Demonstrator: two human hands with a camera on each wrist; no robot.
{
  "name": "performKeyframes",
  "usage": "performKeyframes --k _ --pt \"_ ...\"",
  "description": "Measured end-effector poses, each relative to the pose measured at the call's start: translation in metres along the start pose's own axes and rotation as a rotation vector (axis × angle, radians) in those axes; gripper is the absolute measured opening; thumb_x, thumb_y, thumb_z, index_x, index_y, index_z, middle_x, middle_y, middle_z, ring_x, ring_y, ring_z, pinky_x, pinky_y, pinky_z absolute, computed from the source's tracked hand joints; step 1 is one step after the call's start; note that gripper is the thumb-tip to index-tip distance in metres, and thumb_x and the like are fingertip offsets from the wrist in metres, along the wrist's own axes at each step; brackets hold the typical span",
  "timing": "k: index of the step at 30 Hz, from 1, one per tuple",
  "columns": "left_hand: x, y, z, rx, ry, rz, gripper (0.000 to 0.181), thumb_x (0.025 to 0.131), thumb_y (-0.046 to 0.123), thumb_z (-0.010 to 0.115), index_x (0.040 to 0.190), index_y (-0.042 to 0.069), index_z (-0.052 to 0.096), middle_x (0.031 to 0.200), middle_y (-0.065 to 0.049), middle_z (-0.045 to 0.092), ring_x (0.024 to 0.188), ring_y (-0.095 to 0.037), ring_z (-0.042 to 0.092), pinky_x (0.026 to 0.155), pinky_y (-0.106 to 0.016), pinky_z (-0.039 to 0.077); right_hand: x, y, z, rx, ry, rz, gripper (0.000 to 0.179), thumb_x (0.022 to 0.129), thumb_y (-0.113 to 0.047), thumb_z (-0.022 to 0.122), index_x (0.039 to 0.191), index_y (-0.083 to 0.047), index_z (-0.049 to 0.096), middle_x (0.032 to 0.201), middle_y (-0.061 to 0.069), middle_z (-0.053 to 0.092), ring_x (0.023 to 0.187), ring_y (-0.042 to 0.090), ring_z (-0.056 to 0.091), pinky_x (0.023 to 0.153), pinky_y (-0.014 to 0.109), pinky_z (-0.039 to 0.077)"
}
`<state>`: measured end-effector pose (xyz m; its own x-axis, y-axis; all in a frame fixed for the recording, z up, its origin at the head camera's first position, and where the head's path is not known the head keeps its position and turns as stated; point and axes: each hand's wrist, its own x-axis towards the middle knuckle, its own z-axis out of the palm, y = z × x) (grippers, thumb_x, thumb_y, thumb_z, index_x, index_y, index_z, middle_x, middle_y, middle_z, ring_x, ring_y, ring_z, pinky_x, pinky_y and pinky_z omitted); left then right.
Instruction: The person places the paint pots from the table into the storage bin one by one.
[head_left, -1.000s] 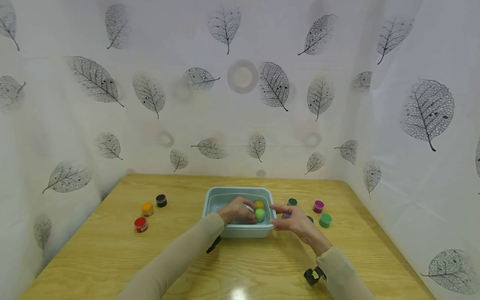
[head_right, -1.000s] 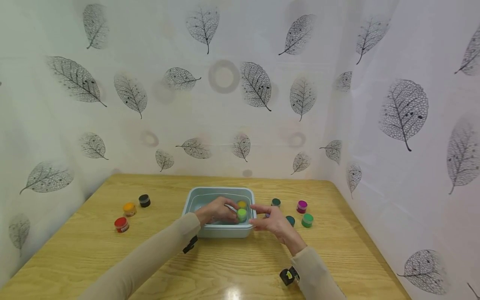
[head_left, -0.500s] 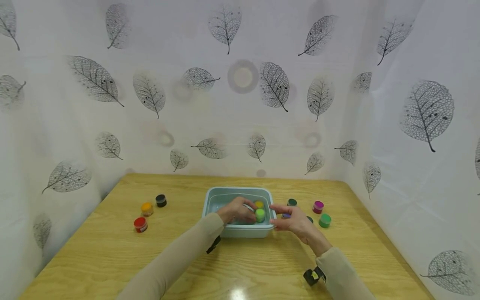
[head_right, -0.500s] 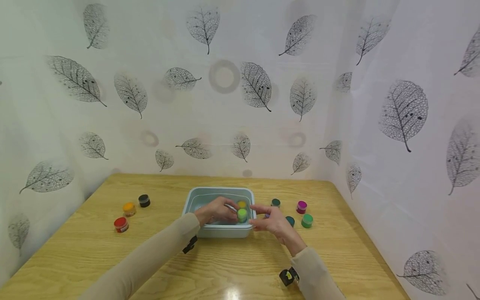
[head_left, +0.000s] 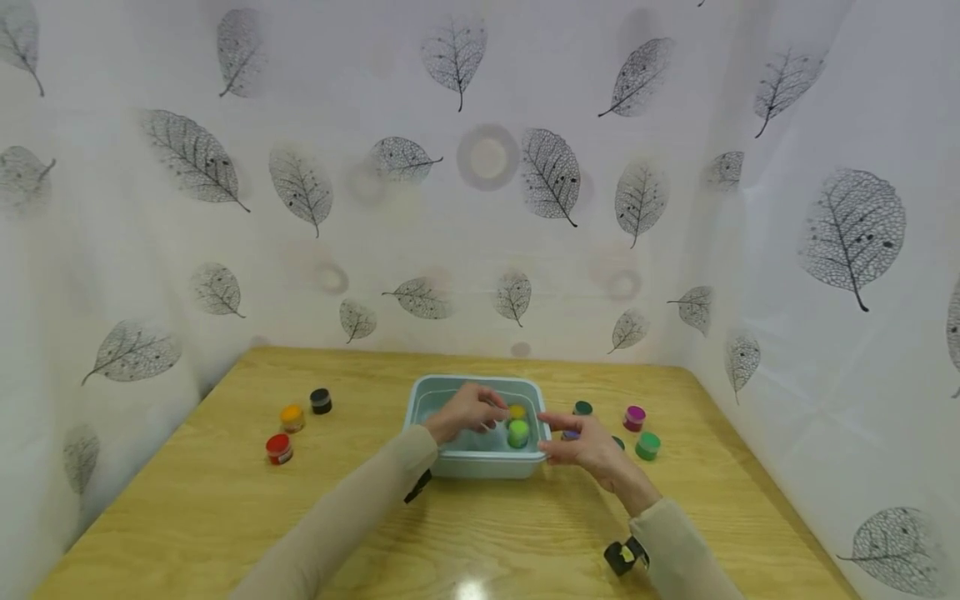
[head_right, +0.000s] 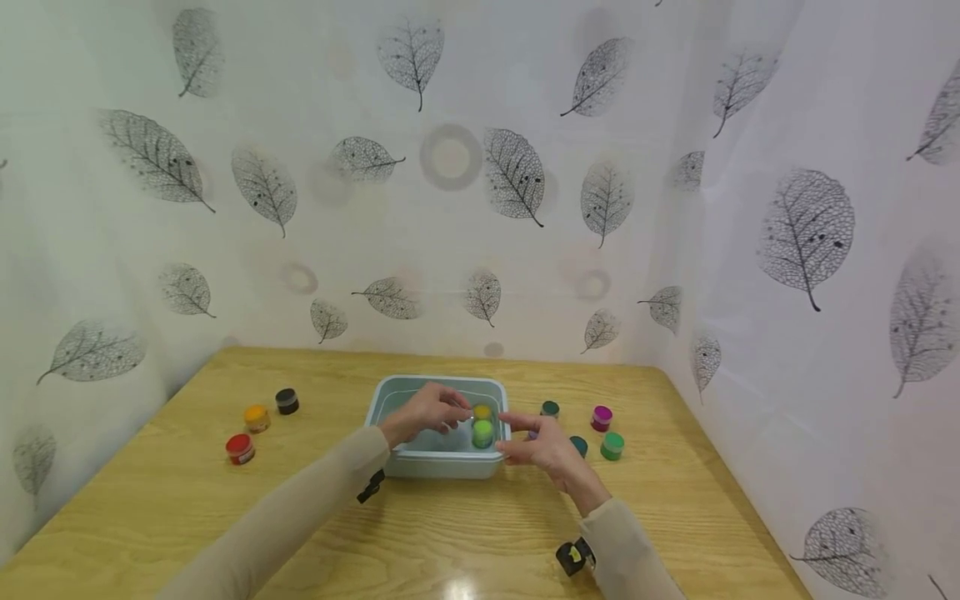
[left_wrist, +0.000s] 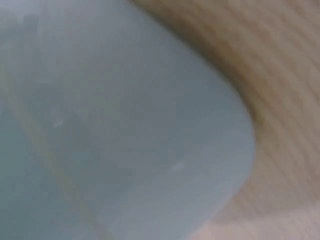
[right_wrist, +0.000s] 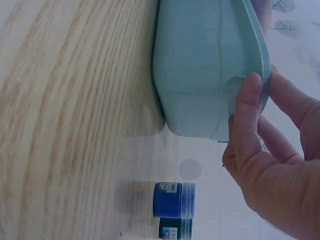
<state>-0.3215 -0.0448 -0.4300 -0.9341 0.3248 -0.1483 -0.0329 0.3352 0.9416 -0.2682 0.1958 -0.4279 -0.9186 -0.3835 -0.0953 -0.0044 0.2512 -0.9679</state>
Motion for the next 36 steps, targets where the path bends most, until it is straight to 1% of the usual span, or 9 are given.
performKeyframes --k 6,10,16,18,23,26,29,34,36 --pt "-0.008 0.006 -0.018 0.063 -0.024 0.111 0.015 0.091 0.014 0.069 0.098 0.001 0.07 0.092 -0.016 0.068 0.072 -0.02 0.061 0.067 -0.04 0.057 0.001 -0.001 0.001 0.006 0.004 0.008 0.064 0.088 -0.017 0.074 0.143 0.002 0.047 0.145 0.031 0.038 0.089 0.019 0.064 0.083 0.036 0.06" --pt "-0.015 0.007 -0.031 0.127 -0.015 0.152 0.011 0.092 0.011 0.067 0.095 0.001 0.069 0.094 -0.021 0.068 0.072 -0.023 0.062 0.067 -0.042 0.057 0.001 -0.001 0.003 0.006 0.0 0.011 0.064 0.088 -0.017 0.074 0.143 0.002 0.047 0.145 0.03 0.039 0.09 0.019 0.064 0.083 0.035 0.06" --pt "-0.021 0.013 -0.049 0.162 0.021 0.151 0.01 0.092 0.015 0.068 0.094 0.006 0.067 0.093 -0.016 0.068 0.077 -0.027 0.063 0.068 -0.039 0.056 0.002 0.001 0.003 0.004 -0.007 0.013 0.066 0.087 -0.017 0.075 0.143 0.003 0.045 0.146 0.031 0.038 0.092 0.019 0.064 0.084 0.035 0.06" --pt "-0.02 0.012 -0.054 0.164 0.027 0.165 0.01 0.092 0.016 0.069 0.095 0.007 0.068 0.091 -0.013 0.067 0.076 -0.025 0.062 0.066 -0.038 0.055 0.003 0.001 0.002 0.005 0.003 0.019 0.066 0.087 -0.017 0.075 0.143 0.003 0.046 0.147 0.03 0.038 0.092 0.02 0.064 0.083 0.035 0.06" --pt "-0.022 0.004 -0.063 0.132 0.055 0.181 0.01 0.091 0.016 0.07 0.095 0.006 0.069 0.088 -0.015 0.066 0.072 -0.027 0.059 0.059 -0.033 0.05 0.003 0.002 0.001 0.014 0.016 0.042 0.066 0.086 -0.017 0.077 0.142 0.001 0.048 0.146 0.029 0.04 0.092 0.02 0.064 0.083 0.033 0.06" --pt "-0.024 0.002 -0.067 0.114 0.097 0.175 0.01 0.091 0.016 0.071 0.093 0.007 0.069 0.086 -0.014 0.065 0.069 -0.024 0.056 0.057 -0.029 0.046 0.003 0.002 0.0 0.015 0.004 0.039 0.067 0.086 -0.017 0.076 0.142 0.002 0.047 0.147 0.03 0.038 0.092 0.02 0.064 0.084 0.033 0.06" --pt "-0.025 0.002 -0.07 0.114 0.127 0.176 0.01 0.091 0.018 0.071 0.094 0.008 0.069 0.083 -0.008 0.064 0.067 -0.016 0.053 0.057 -0.026 0.044 0.003 0.001 0.0 0.019 0.003 0.038 0.067 0.086 -0.017 0.076 0.143 0.002 0.046 0.148 0.03 0.037 0.093 0.021 0.064 0.084 0.034 0.06" --pt "-0.026 -0.003 -0.078 0.139 0.128 0.202 0.009 0.091 0.018 0.071 0.093 0.009 0.068 0.077 -0.005 0.061 0.065 -0.016 0.053 0.056 -0.025 0.044 0.003 0.0 0.0 0.024 0.01 0.039 0.065 0.086 -0.016 0.076 0.142 0.001 0.047 0.148 0.029 0.038 0.097 0.022 0.061 0.084 0.035 0.06" --pt "-0.026 -0.006 -0.082 0.14 0.109 0.207 0.01 0.091 0.02 0.071 0.093 0.01 0.068 0.079 -0.01 0.062 0.066 -0.023 0.055 0.055 -0.027 0.044 0.001 0.001 -0.001 0.026 0.011 0.034 0.066 0.086 -0.016 0.076 0.142 0.002 0.047 0.148 0.029 0.037 0.098 0.022 0.061 0.084 0.035 0.06"
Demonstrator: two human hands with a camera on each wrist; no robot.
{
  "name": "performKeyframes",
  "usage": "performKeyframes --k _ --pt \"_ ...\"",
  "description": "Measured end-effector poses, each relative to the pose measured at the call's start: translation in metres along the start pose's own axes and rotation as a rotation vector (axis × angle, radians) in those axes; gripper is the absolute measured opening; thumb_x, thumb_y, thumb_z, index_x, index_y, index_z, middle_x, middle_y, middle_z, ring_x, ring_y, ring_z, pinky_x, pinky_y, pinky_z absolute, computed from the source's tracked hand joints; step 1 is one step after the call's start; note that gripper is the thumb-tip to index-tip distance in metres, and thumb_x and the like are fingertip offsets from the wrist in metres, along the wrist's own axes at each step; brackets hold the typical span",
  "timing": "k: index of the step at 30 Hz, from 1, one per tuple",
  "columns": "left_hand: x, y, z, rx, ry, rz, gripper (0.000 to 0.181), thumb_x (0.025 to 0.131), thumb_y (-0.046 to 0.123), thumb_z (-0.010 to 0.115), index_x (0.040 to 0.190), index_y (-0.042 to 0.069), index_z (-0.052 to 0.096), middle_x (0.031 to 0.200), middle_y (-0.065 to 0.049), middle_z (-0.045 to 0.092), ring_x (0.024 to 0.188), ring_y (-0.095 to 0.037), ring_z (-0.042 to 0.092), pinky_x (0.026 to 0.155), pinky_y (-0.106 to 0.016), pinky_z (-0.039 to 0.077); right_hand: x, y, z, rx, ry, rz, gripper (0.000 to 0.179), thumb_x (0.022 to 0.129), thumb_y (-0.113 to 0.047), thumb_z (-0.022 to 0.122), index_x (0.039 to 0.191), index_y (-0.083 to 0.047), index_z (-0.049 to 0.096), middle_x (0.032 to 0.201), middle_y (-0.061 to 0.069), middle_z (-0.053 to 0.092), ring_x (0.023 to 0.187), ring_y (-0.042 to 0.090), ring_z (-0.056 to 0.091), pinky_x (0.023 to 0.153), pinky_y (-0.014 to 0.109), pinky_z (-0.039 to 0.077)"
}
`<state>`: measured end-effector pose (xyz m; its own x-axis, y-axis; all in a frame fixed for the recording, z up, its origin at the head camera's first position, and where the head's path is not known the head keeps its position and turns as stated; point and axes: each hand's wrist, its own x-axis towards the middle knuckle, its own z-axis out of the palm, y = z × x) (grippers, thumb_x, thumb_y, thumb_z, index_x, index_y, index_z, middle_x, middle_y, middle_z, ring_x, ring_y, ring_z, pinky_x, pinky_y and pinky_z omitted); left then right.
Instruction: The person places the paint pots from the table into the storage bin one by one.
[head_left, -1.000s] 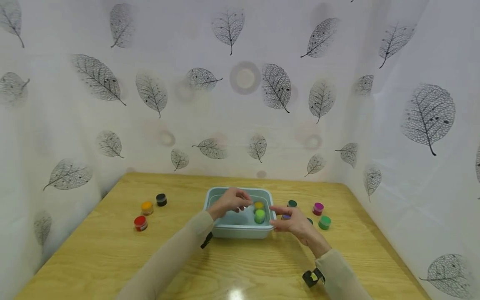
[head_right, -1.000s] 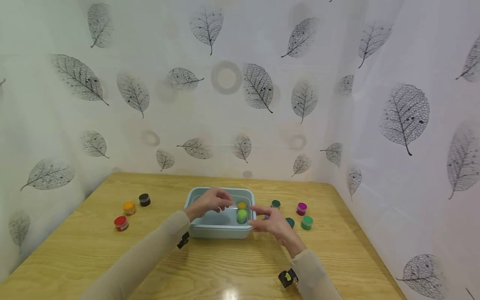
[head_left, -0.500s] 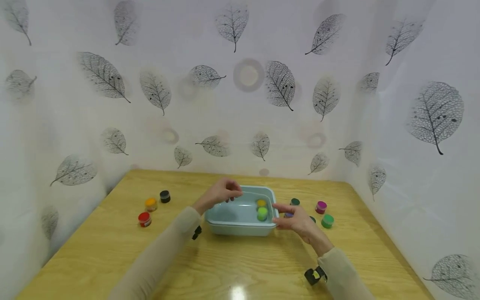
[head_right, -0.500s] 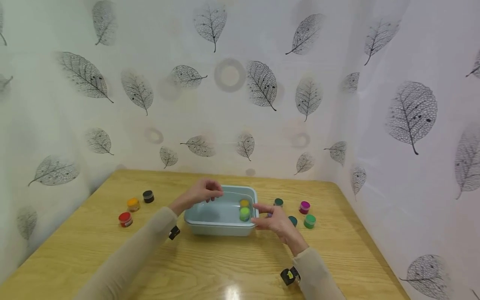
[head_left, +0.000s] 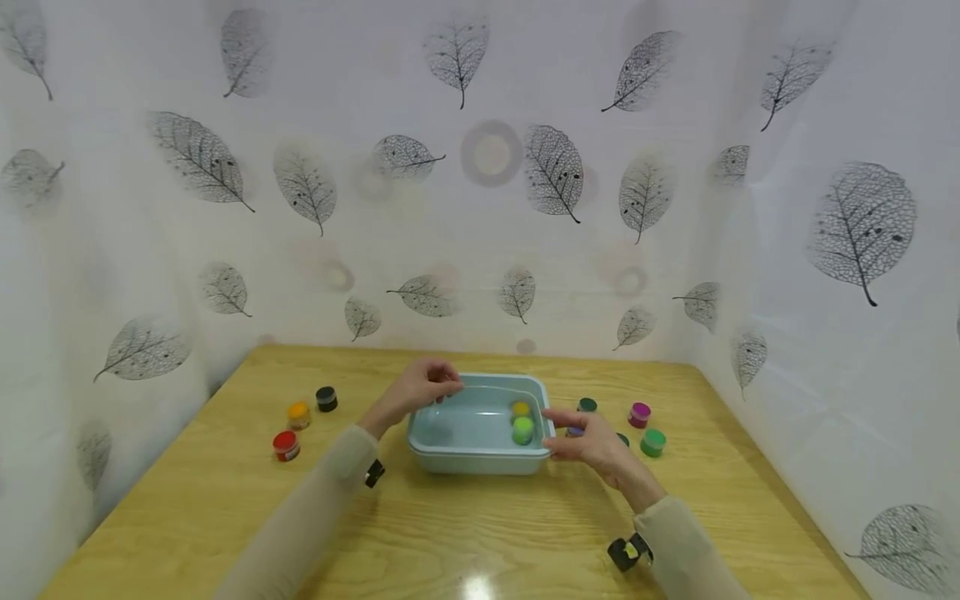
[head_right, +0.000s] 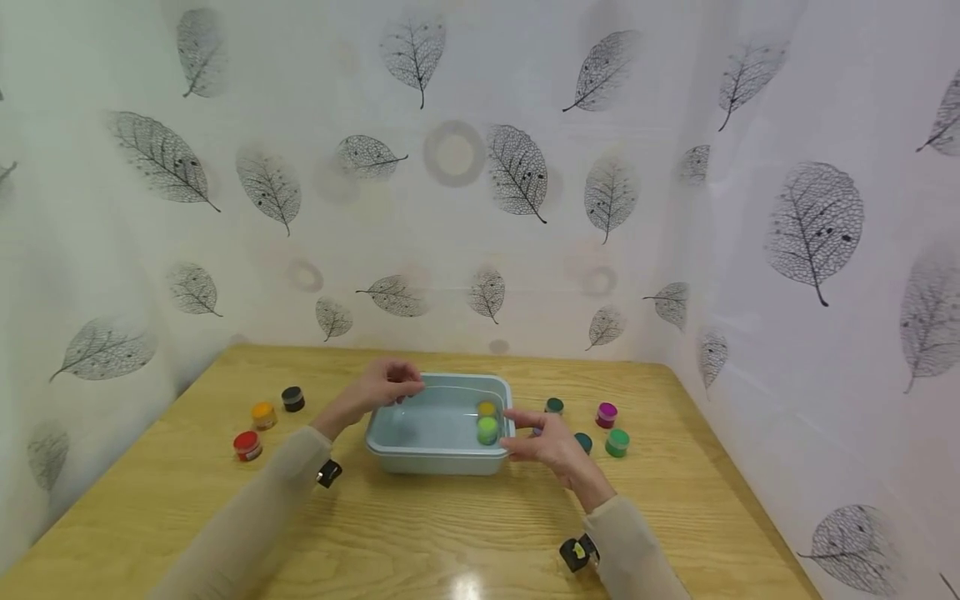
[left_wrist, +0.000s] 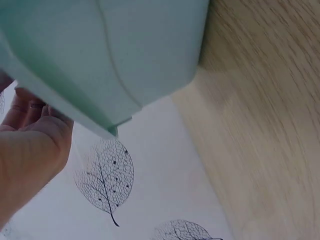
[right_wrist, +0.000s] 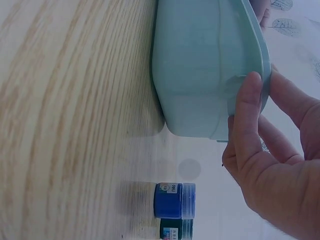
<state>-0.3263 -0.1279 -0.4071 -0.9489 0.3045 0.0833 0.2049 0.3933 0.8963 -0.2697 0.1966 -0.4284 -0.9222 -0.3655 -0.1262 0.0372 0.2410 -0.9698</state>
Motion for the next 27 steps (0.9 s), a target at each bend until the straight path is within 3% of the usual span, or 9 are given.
performKeyframes --k 5,7,13,27 --pt "-0.005 -0.007 -0.013 -0.034 -0.003 -0.026 0.016 0.09 0.025 0.071 0.096 0.011 0.068 0.081 -0.016 0.062 0.067 -0.024 0.055 0.053 -0.026 0.042 0.001 0.002 0.0 -0.004 0.002 0.005 0.067 0.085 -0.018 0.077 0.142 0.001 0.047 0.148 0.028 0.039 0.094 0.021 0.063 0.084 0.035 0.06" --pt "-0.008 -0.01 -0.019 -0.055 0.017 -0.048 0.016 0.09 0.024 0.071 0.097 0.01 0.068 0.08 -0.014 0.061 0.065 -0.017 0.053 0.052 -0.024 0.04 0.002 0.003 0.0 -0.007 0.002 0.005 0.067 0.085 -0.019 0.077 0.142 0.001 0.048 0.147 0.028 0.039 0.094 0.021 0.063 0.084 0.035 0.06" --pt "-0.015 -0.016 -0.031 -0.107 0.034 -0.098 0.019 0.092 0.022 0.069 0.101 0.005 0.066 0.082 -0.009 0.062 0.067 -0.014 0.053 0.054 -0.024 0.042 0.002 0.004 0.001 0.002 -0.006 -0.002 0.067 0.085 -0.019 0.077 0.142 0.001 0.047 0.146 0.028 0.04 0.093 0.022 0.063 0.084 0.034 0.06" --pt "-0.033 -0.027 -0.063 -0.067 0.038 -0.12 0.031 0.095 0.025 0.066 0.114 0.0 0.063 0.096 -0.013 0.063 0.078 -0.018 0.058 0.065 -0.028 0.049 0.001 0.002 0.003 -0.012 0.045 0.011 0.061 0.085 -0.017 0.077 0.138 0.001 0.053 0.14 0.024 0.046 0.103 0.022 0.058 0.086 0.033 0.059"
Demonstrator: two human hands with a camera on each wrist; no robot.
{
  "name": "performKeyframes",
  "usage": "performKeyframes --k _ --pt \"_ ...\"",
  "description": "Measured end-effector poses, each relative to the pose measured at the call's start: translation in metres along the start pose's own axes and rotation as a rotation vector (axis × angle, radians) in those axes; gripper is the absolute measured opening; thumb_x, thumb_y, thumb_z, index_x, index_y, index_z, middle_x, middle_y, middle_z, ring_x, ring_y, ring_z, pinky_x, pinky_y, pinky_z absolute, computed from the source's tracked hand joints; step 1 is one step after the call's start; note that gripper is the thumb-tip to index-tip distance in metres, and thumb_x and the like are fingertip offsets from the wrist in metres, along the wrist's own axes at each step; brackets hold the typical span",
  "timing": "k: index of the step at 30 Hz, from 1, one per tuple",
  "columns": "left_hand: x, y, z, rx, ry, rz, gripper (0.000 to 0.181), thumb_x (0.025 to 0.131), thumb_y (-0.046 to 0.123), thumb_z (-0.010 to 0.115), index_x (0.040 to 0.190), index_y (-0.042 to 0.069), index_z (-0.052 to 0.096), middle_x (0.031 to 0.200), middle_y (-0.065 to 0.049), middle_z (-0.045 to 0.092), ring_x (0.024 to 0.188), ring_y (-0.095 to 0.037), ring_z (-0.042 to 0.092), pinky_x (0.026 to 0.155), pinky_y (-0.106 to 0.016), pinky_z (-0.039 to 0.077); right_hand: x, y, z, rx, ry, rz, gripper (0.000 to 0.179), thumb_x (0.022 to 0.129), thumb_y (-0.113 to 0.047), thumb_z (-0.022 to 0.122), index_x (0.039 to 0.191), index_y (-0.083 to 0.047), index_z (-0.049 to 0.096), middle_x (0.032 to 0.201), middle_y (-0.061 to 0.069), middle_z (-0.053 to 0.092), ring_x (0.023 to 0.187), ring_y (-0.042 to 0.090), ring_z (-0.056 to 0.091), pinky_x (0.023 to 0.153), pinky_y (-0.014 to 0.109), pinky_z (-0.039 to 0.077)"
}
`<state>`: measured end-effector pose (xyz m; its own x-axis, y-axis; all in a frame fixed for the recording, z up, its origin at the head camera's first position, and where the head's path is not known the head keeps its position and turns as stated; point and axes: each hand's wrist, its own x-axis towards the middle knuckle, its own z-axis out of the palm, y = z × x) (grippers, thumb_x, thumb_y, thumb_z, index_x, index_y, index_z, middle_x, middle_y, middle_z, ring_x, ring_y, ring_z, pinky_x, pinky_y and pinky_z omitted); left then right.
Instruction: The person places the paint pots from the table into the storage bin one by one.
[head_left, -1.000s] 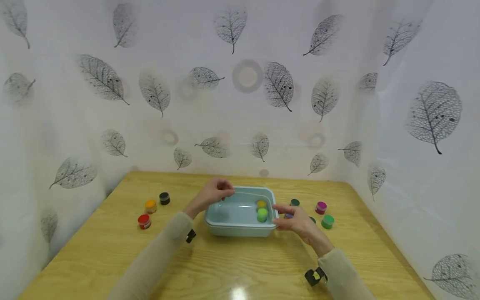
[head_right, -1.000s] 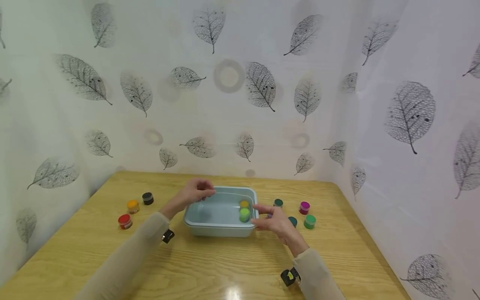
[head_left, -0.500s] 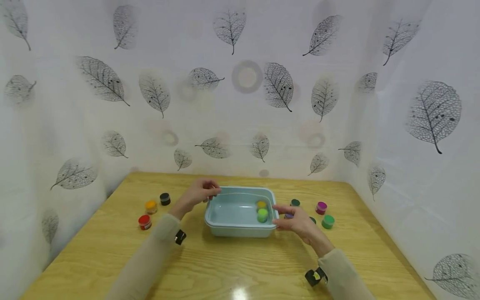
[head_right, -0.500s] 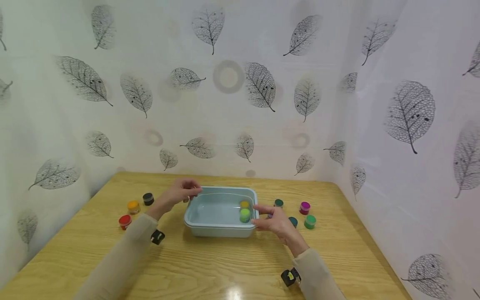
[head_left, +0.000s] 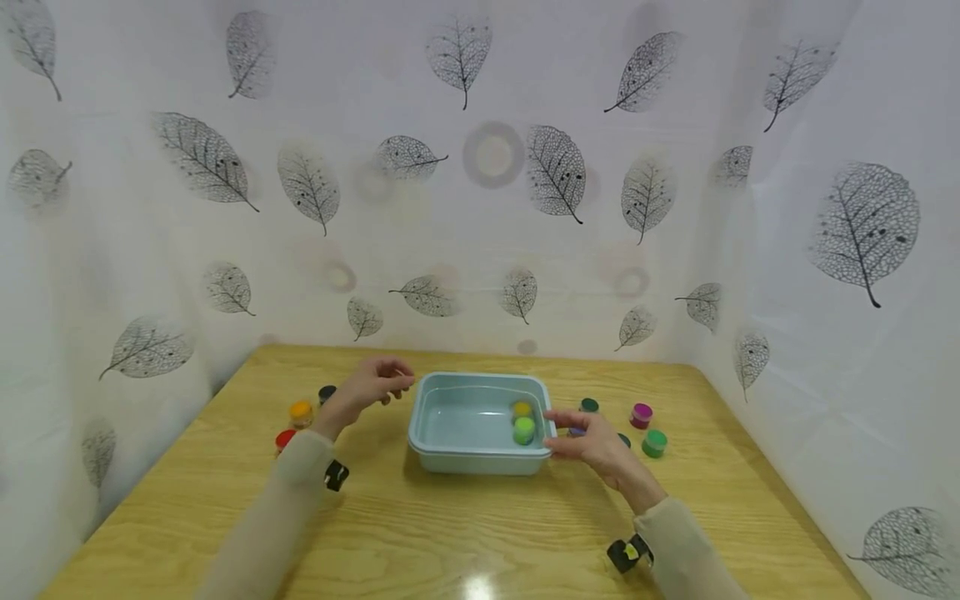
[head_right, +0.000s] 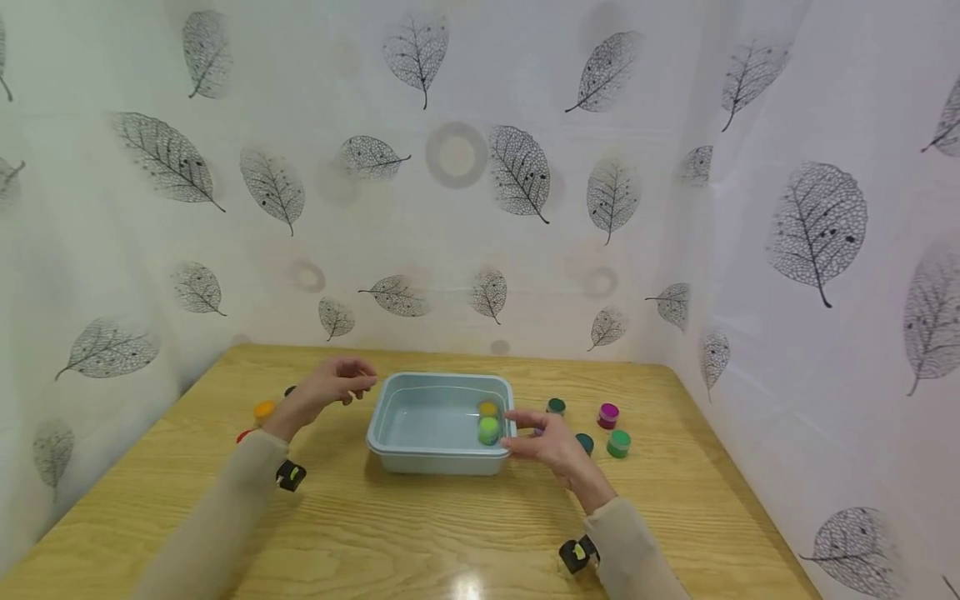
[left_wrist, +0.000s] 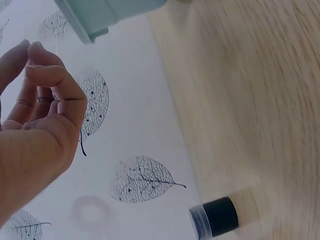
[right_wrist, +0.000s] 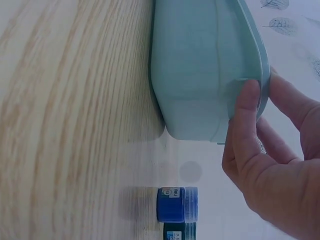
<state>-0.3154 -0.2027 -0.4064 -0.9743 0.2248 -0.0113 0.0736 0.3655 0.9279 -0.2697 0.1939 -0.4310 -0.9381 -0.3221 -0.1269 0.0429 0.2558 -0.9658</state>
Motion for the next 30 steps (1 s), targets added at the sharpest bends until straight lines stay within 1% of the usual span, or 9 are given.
performKeyframes --k 3,8,11,14,18,21,24,27,30 --pt "-0.003 -0.004 -0.007 0.015 0.01 -0.006 0.032 0.095 0.025 0.066 0.115 0.0 0.063 0.097 -0.012 0.065 0.08 -0.019 0.059 0.067 -0.031 0.051 0.001 0.0 -0.001 -0.012 0.002 -0.003 0.059 0.086 -0.017 0.076 0.138 0.0 0.053 0.141 0.023 0.046 0.106 0.023 0.055 0.087 0.033 0.058" --pt "-0.006 -0.011 -0.019 0.036 0.024 0.018 0.031 0.094 0.025 0.067 0.113 0.0 0.063 0.093 -0.005 0.067 0.08 -0.019 0.059 0.066 -0.028 0.051 0.003 0.001 -0.001 -0.001 0.002 -0.002 0.062 0.085 -0.018 0.077 0.139 -0.001 0.052 0.138 0.023 0.048 0.106 0.023 0.056 0.088 0.035 0.058" --pt "-0.009 -0.014 -0.024 0.037 0.041 0.015 0.029 0.094 0.022 0.067 0.112 0.001 0.063 0.092 -0.005 0.068 0.079 -0.019 0.06 0.063 -0.027 0.051 0.003 0.002 -0.001 0.047 -0.006 0.007 0.066 0.085 -0.016 0.077 0.142 -0.002 0.048 0.138 0.025 0.047 0.106 0.023 0.057 0.091 0.04 0.057" --pt "-0.014 -0.016 -0.029 0.044 0.048 0.001 0.029 0.094 0.02 0.067 0.113 -0.001 0.062 0.094 -0.009 0.068 0.079 -0.018 0.061 0.064 -0.029 0.052 0.004 0.004 -0.001 0.107 -0.022 0.008 0.069 0.086 -0.013 0.075 0.146 -0.002 0.042 0.14 0.028 0.045 0.108 0.023 0.058 0.093 0.041 0.056" --pt "-0.022 -0.022 -0.037 0.057 0.054 -0.012 0.032 0.095 0.021 0.066 0.116 -0.001 0.061 0.097 -0.011 0.066 0.081 -0.02 0.061 0.066 -0.032 0.053 0.006 0.005 -0.001 0.178 -0.034 0.003 0.071 0.09 -0.009 0.071 0.15 -0.003 0.034 0.143 0.03 0.042 0.112 0.027 0.06 0.091 0.037 0.057" --pt "-0.029 -0.024 -0.044 0.062 0.055 -0.009 0.033 0.095 0.024 0.065 0.118 0.0 0.06 0.096 -0.007 0.066 0.083 -0.021 0.062 0.065 -0.031 0.053 0.006 0.004 0.0 0.212 -0.031 0.001 0.071 0.091 -0.008 0.069 0.151 -0.003 0.031 0.143 0.031 0.041 0.116 0.03 0.06 0.089 0.034 0.058" --pt "-0.037 -0.026 -0.053 0.056 0.055 -0.003 0.036 0.096 0.025 0.065 0.12 0.0 0.059 0.095 -0.004 0.066 0.082 -0.02 0.062 0.064 -0.03 0.052 0.006 0.004 0.0 0.225 -0.025 0.007 0.071 0.091 -0.007 0.068 0.151 -0.003 0.031 0.142 0.031 0.041 0.115 0.029 0.06 0.089 0.033 0.058" --pt "-0.045 -0.03 -0.062 0.055 0.063 -0.01 0.039 0.095 0.027 0.066 0.122 0.0 0.058 0.095 -0.002 0.067 0.08 -0.018 0.061 0.065 -0.031 0.054 0.007 0.006 -0.001 0.23 -0.021 0.022 0.071 0.091 -0.006 0.069 0.151 -0.004 0.032 0.137 0.027 0.046 0.109 0.024 0.062 0.088 0.033 0.058" --pt "-0.052 -0.033 -0.07 0.054 0.076 -0.045 0.041 0.094 0.03 0.067 0.124 0.003 0.058 0.096 -0.002 0.067 0.077 -0.017 0.059 0.062 -0.033 0.052 0.008 0.007 -0.002 0.246 -0.026 0.033 0.072 0.091 -0.005 0.068 0.152 -0.004 0.031 0.126 0.021 0.051 0.101 0.018 0.063 0.087 0.032 0.058"
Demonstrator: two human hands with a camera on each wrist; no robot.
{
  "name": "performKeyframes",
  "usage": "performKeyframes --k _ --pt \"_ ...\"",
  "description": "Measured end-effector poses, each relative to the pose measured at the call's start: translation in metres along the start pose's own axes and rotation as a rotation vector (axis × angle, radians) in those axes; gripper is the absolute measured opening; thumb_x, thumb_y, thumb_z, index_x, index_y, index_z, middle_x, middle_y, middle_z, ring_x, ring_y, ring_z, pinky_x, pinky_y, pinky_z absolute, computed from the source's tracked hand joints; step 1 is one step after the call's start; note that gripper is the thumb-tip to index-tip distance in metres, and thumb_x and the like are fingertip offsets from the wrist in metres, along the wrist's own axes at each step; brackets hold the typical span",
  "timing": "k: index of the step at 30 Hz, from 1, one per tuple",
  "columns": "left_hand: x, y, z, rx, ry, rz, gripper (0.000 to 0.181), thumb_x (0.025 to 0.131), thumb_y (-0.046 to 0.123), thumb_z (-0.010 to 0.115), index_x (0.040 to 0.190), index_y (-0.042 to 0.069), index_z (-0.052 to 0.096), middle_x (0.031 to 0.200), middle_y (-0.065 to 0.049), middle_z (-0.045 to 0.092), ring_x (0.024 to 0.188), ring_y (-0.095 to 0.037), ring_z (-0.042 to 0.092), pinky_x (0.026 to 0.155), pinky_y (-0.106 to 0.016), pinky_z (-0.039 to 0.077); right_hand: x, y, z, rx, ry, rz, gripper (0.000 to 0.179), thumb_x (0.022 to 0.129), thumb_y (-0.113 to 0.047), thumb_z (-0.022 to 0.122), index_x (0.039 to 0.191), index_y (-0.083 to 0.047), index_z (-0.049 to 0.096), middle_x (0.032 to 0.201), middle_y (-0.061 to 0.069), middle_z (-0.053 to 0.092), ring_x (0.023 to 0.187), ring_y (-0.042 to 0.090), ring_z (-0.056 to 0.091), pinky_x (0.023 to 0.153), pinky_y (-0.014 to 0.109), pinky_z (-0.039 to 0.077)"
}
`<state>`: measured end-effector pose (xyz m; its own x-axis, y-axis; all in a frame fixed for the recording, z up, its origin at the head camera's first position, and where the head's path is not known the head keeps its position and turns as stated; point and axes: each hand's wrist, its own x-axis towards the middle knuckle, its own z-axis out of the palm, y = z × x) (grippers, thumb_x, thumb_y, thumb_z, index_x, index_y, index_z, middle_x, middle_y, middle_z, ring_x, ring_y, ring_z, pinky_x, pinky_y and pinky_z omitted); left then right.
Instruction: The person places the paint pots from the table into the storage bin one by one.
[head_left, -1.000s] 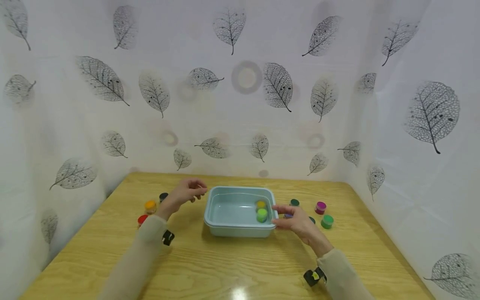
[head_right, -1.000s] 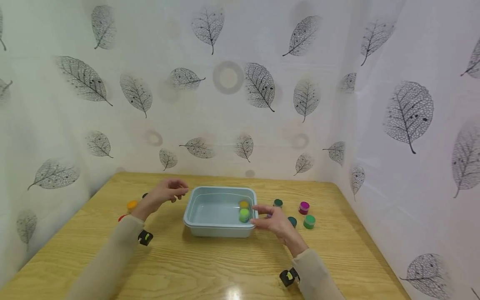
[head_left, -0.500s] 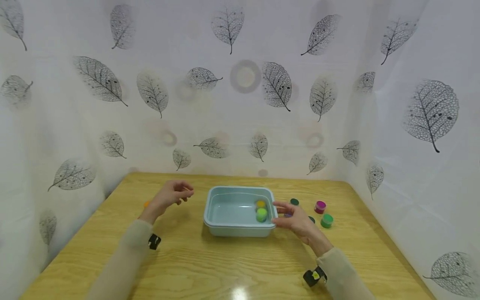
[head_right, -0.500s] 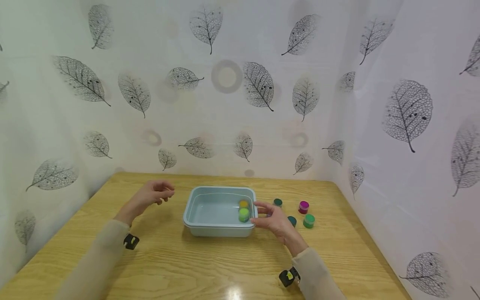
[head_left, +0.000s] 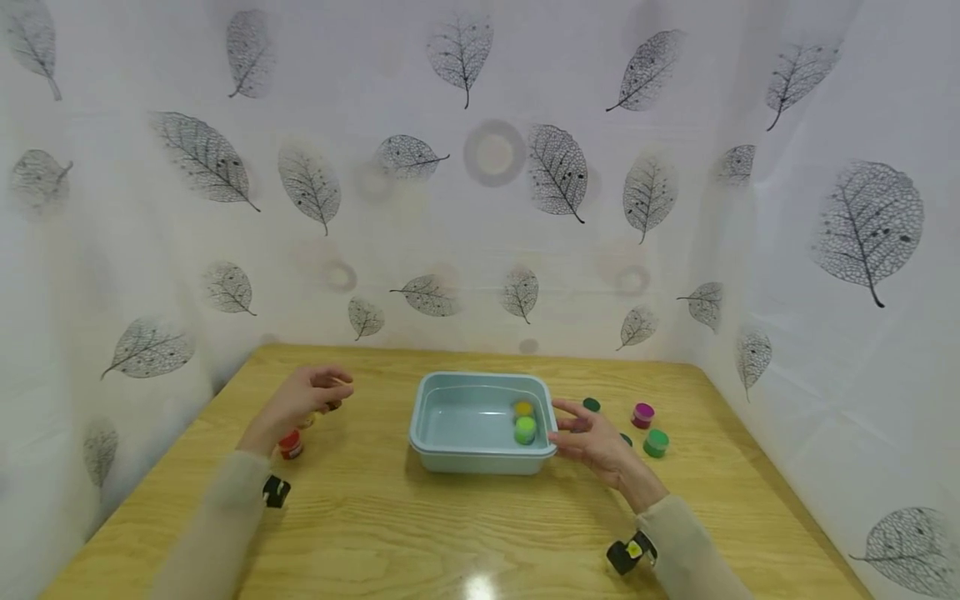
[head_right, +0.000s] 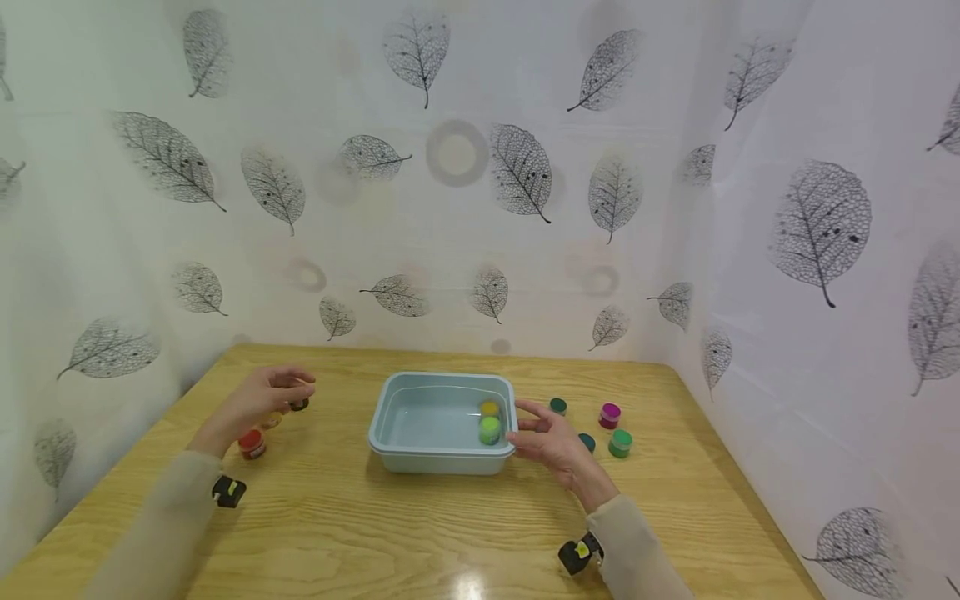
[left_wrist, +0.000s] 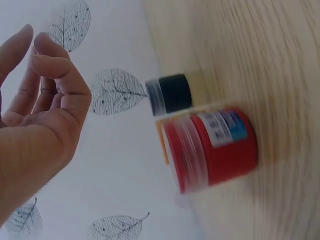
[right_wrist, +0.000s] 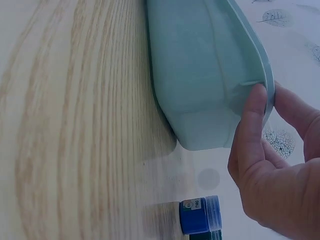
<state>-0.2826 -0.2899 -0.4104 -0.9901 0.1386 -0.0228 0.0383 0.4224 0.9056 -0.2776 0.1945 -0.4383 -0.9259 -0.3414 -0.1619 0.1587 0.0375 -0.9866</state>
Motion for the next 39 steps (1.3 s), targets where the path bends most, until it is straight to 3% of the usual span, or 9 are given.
performKeyframes --k 4,10,13,22,24,32,39 --pt "-0.005 -0.008 -0.01 -0.005 -0.007 -0.008 0.044 0.094 0.029 0.067 0.126 0.0 0.058 0.107 -0.011 0.066 0.073 -0.014 0.056 0.058 -0.034 0.05 -0.001 0.0 -0.002 0.041 -0.022 0.0 0.072 0.091 -0.003 0.067 0.153 -0.004 0.028 0.115 0.013 0.055 0.095 0.014 0.064 0.085 0.029 0.059" --pt "-0.012 -0.022 -0.025 0.024 -0.049 0.046 0.049 0.094 0.024 0.068 0.13 -0.006 0.055 0.121 -0.025 0.062 0.095 -0.028 0.062 0.075 -0.046 0.056 0.0 0.001 -0.003 0.076 -0.042 0.007 0.072 0.092 -0.001 0.065 0.153 -0.005 0.027 0.109 0.008 0.055 0.091 0.013 0.065 0.082 0.027 0.059" --pt "-0.016 -0.026 -0.031 0.039 -0.075 0.063 0.049 0.093 0.019 0.068 0.13 -0.01 0.053 0.124 -0.031 0.059 0.096 -0.03 0.064 0.081 -0.048 0.057 0.002 0.003 -0.004 0.083 -0.04 0.012 0.071 0.092 -0.001 0.065 0.153 -0.006 0.028 0.107 0.006 0.056 0.091 0.014 0.065 0.081 0.027 0.059" --pt "-0.025 -0.04 -0.046 0.053 -0.133 0.062 0.051 0.091 0.016 0.07 0.13 -0.011 0.053 0.124 -0.029 0.059 0.101 -0.011 0.064 0.085 -0.025 0.054 0.004 0.005 -0.006 0.084 -0.044 0.018 0.069 0.094 -0.004 0.064 0.153 -0.008 0.029 0.105 0.004 0.055 0.087 0.013 0.064 0.08 0.026 0.059" --pt "-0.027 -0.044 -0.05 0.048 -0.162 0.077 0.05 0.09 0.013 0.07 0.129 -0.013 0.052 0.125 -0.031 0.059 0.103 -0.013 0.064 0.085 -0.022 0.053 0.004 0.005 -0.006 0.087 -0.048 0.02 0.07 0.093 -0.004 0.065 0.153 -0.008 0.029 0.105 0.004 0.055 0.088 0.013 0.064 0.081 0.027 0.059" --pt "-0.034 -0.06 -0.063 0.012 -0.272 0.097 0.047 0.091 0.005 0.066 0.127 -0.019 0.049 0.123 -0.034 0.059 0.102 -0.015 0.066 0.08 -0.029 0.058 0.002 0.004 -0.006 0.087 -0.06 0.019 0.071 0.093 -0.005 0.066 0.153 -0.007 0.028 0.108 0.007 0.055 0.09 0.014 0.065 0.081 0.025 0.059" --pt "-0.036 -0.064 -0.065 0.022 -0.32 0.008 0.048 0.087 0.006 0.07 0.127 -0.015 0.053 0.128 -0.031 0.058 0.1 -0.01 0.064 0.082 -0.03 0.057 0.0 0.006 -0.006 0.097 -0.074 0.021 0.071 0.094 -0.004 0.064 0.154 -0.007 0.027 0.11 0.009 0.056 0.092 0.015 0.065 0.083 0.028 0.059"
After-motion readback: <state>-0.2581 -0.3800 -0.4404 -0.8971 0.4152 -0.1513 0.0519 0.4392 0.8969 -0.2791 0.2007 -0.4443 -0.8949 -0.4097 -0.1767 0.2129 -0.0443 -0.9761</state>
